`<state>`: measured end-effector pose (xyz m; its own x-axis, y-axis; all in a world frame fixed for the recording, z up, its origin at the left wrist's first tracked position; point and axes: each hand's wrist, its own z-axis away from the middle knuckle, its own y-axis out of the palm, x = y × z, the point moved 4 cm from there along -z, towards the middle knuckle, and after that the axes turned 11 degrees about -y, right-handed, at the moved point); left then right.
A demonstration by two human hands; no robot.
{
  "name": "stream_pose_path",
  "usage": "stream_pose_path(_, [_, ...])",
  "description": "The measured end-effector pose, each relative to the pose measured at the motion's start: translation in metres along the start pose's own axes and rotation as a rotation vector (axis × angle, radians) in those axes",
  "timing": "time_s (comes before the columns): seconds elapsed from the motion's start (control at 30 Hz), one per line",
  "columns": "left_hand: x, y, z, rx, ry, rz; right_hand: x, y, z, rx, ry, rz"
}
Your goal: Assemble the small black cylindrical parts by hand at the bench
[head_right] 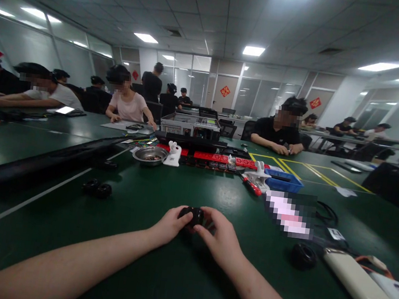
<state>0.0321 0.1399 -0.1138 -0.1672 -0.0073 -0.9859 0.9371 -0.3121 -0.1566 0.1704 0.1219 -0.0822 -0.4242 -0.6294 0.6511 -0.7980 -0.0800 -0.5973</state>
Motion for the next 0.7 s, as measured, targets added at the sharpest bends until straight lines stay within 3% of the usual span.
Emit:
stream_pose_path(0.1, [0.002,0.000,-0.002,-0.037,-0.001,0.001,0.002,0.000,0.001,0.025,0.004,0.050])
stream_pose_path(0.23, [-0.004,-0.004,0.000,-0.130,0.067,-0.143,-0.009,0.009,0.002,0.054,0.115,-0.107])
stream_pose_path(0.43, [-0.019,-0.010,0.009,-0.207,0.216,-0.370,-0.026,0.013,0.003,-0.051,0.522,-0.459])
stream_pose_path(0.53, [-0.022,-0.008,0.011,-0.218,0.295,-0.475,-0.028,0.016,0.004,0.015,0.638,-0.540])
stream_pose_path(0.7, [-0.022,-0.002,0.013,-0.135,0.366,-0.525,-0.029,0.022,0.003,0.083,0.524,-0.500])
